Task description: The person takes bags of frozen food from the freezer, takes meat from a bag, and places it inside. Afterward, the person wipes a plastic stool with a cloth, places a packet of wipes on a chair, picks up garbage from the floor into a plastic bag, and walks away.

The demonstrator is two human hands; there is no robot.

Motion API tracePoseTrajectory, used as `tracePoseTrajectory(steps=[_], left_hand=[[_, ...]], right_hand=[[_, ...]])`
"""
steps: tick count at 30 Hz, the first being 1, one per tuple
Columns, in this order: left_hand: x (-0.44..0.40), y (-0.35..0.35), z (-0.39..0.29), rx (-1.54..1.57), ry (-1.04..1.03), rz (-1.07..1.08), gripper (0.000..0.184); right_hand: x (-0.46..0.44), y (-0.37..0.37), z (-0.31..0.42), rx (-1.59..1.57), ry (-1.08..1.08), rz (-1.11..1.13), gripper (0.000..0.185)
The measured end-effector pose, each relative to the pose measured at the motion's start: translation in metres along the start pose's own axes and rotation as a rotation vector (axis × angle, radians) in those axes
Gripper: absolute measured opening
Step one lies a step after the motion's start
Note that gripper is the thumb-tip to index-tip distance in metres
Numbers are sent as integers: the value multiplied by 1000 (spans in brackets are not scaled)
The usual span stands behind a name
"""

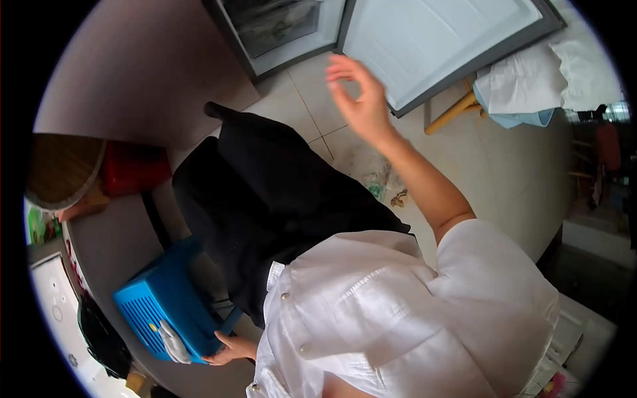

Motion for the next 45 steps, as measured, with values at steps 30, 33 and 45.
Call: tracePoseTrajectory(steps=[30,33,45], left_hand=[[-129,-90,-440,1281,-371,260,58],[-137,-104,-474,1323,-335,337,57],[-122,-140,-474,1360,-137,409,55]], right_hand=[[45,260,-202,141,-414,-381,102],[66,235,-180,63,-507,-338,86],[-24,6,-78,422,-96,8,46]])
Point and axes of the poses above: each hand's wrist, its own x-axis away from the middle knuckle, its own y-axis out of the back of the hand, z = x × y, the point moved 6 cm from there along -x, towards the middle knuckle
